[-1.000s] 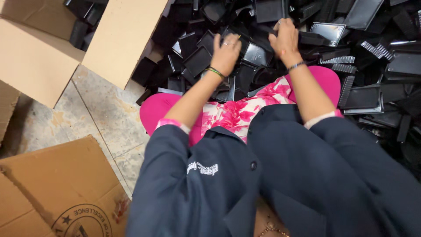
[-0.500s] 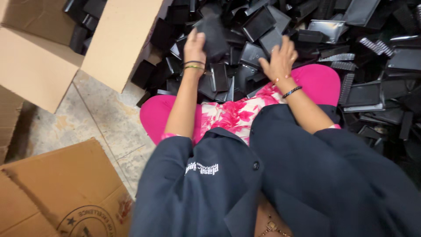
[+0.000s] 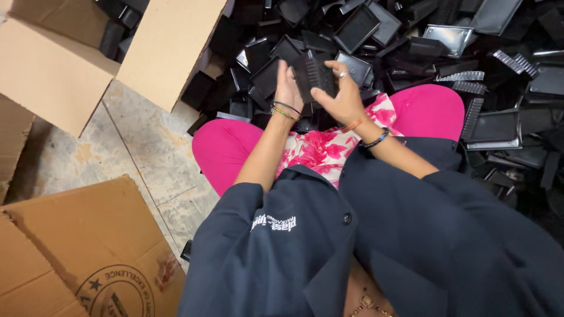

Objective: The person sits on the floor and repeatedly picks up small black plastic parts from a large pile, briefly inspects them, and places them into a cardboard box. The person continues this cycle throughout the clip.

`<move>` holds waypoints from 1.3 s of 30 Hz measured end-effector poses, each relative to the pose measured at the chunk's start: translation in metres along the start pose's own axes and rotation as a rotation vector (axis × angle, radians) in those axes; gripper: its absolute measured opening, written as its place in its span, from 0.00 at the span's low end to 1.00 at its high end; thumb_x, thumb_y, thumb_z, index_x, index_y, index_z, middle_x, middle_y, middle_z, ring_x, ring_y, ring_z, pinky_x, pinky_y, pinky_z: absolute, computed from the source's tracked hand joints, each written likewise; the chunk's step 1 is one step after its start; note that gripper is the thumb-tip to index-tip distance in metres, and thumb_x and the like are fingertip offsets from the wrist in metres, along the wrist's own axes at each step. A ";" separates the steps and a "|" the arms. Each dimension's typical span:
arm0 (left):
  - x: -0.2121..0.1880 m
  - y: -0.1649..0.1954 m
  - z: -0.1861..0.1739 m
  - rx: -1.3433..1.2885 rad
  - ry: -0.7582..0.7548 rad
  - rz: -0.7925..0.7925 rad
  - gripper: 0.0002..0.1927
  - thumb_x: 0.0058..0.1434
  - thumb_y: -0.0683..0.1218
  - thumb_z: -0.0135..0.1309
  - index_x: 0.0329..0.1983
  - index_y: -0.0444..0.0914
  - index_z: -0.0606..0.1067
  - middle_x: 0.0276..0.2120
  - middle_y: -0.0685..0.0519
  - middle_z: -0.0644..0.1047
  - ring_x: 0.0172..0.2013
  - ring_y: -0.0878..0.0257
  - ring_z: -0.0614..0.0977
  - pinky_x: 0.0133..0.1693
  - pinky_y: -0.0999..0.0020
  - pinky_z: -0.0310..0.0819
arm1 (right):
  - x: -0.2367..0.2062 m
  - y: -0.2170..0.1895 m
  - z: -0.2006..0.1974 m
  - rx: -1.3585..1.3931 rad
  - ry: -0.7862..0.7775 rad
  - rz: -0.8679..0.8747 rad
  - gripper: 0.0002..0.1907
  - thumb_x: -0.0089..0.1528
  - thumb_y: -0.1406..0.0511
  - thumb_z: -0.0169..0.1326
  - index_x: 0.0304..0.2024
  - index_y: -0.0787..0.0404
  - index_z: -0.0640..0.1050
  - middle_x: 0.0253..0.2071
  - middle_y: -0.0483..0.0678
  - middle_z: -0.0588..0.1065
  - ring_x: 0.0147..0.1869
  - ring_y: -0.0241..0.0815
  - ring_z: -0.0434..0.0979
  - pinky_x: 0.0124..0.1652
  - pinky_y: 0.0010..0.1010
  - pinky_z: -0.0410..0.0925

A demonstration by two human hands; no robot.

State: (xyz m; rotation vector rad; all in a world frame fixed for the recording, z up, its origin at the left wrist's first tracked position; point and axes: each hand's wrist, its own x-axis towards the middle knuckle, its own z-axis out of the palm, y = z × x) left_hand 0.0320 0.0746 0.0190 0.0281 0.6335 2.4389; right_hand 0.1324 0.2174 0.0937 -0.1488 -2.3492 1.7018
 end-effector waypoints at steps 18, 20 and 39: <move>-0.014 -0.018 -0.013 0.345 0.381 0.217 0.35 0.71 0.65 0.49 0.70 0.37 0.65 0.63 0.49 0.70 0.61 0.63 0.73 0.62 0.68 0.68 | -0.012 0.021 0.023 -0.461 -0.059 -0.243 0.46 0.55 0.58 0.70 0.65 0.74 0.60 0.60 0.71 0.69 0.63 0.68 0.73 0.61 0.46 0.68; -0.012 -0.015 -0.012 0.491 0.546 0.110 0.39 0.69 0.70 0.43 0.67 0.36 0.67 0.61 0.48 0.74 0.58 0.61 0.76 0.58 0.68 0.70 | -0.009 0.030 0.017 -0.252 -0.107 -0.073 0.44 0.56 0.60 0.68 0.66 0.71 0.60 0.59 0.66 0.71 0.61 0.60 0.76 0.58 0.41 0.71; -0.018 0.007 -0.015 0.513 0.550 0.305 0.40 0.72 0.71 0.35 0.64 0.33 0.72 0.50 0.45 0.80 0.46 0.60 0.83 0.49 0.70 0.78 | -0.024 0.005 0.023 0.332 -0.223 0.062 0.34 0.60 0.69 0.64 0.65 0.66 0.64 0.59 0.54 0.72 0.62 0.40 0.74 0.61 0.31 0.69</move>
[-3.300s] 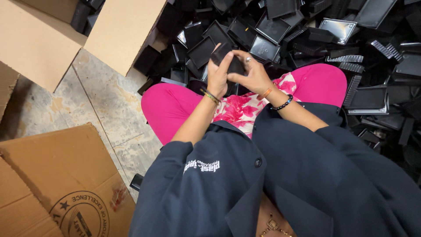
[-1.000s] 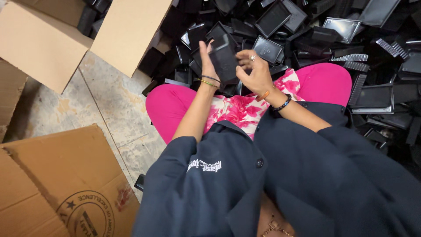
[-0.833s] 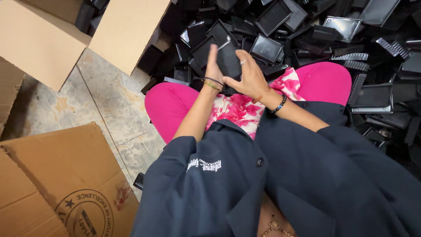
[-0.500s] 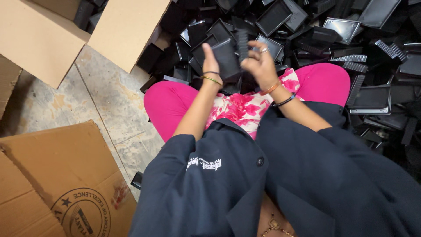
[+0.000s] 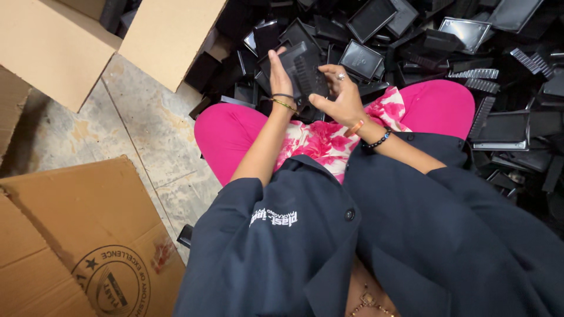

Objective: The person sits on the floor and repeatedly picks up small black plastic parts from a large pile, briefly inspects them, and places them into a cardboard box. The person continues this cycle throughout the clip.

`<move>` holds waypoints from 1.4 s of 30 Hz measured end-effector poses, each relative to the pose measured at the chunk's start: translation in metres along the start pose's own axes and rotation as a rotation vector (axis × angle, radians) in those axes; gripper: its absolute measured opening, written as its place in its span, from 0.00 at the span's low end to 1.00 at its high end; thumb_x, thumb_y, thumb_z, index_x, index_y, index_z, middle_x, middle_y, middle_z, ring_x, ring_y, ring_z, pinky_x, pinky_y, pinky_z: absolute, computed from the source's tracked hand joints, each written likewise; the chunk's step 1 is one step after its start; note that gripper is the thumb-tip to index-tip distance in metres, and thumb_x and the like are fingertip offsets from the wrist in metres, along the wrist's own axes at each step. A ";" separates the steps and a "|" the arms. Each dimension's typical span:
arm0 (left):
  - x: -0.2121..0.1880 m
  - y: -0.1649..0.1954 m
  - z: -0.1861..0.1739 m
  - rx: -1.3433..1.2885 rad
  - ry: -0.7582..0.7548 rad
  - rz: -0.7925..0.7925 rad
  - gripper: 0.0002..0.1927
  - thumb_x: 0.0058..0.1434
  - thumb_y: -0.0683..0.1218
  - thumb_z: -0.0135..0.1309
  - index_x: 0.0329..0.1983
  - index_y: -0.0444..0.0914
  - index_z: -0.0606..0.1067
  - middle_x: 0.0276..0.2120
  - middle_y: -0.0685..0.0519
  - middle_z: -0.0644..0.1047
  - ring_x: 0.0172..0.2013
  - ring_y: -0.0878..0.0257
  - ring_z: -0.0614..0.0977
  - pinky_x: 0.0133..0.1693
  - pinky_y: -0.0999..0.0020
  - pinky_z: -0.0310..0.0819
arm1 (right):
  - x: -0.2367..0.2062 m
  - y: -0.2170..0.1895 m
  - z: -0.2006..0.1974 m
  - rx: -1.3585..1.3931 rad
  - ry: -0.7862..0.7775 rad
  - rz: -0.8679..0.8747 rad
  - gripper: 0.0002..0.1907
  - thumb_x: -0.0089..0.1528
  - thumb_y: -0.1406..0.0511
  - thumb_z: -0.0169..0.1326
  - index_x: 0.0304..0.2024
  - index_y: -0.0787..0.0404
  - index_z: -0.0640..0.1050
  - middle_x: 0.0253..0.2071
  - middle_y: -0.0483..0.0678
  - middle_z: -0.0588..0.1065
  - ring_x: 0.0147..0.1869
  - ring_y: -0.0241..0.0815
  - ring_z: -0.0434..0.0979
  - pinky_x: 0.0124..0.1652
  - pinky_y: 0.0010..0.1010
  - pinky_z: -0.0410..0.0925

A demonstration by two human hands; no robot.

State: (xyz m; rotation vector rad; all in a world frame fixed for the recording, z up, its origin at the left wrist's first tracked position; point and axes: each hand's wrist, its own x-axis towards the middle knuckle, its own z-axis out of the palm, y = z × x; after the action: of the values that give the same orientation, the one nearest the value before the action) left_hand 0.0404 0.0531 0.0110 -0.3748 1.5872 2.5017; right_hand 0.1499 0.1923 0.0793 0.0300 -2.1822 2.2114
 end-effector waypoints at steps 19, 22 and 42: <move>-0.023 0.004 -0.013 -0.485 -0.330 -0.373 0.37 0.72 0.68 0.32 0.70 0.37 0.61 0.53 0.46 0.77 0.49 0.56 0.82 0.54 0.60 0.78 | 0.010 0.008 -0.002 0.114 0.125 0.006 0.27 0.64 0.70 0.63 0.64 0.70 0.70 0.57 0.52 0.75 0.58 0.36 0.77 0.56 0.26 0.72; -0.026 -0.005 -0.009 -0.414 -0.344 -0.311 0.37 0.77 0.66 0.34 0.72 0.33 0.61 0.48 0.47 0.77 0.45 0.58 0.81 0.50 0.61 0.79 | 0.010 0.009 0.003 0.122 0.068 0.048 0.28 0.64 0.73 0.64 0.66 0.68 0.71 0.58 0.52 0.76 0.56 0.35 0.78 0.56 0.26 0.73; 0.013 0.089 -0.064 0.851 -0.275 0.941 0.21 0.54 0.53 0.73 0.34 0.36 0.75 0.31 0.50 0.75 0.33 0.58 0.78 0.37 0.65 0.73 | 0.007 -0.013 -0.017 -0.238 -0.198 -0.117 0.17 0.72 0.64 0.57 0.59 0.68 0.73 0.44 0.51 0.79 0.45 0.36 0.79 0.47 0.31 0.73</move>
State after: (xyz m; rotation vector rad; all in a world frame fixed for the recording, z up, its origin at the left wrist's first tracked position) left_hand 0.0132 -0.0428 0.0583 0.9669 2.8569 1.8093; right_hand 0.1433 0.2093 0.0922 0.3744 -2.4601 1.9491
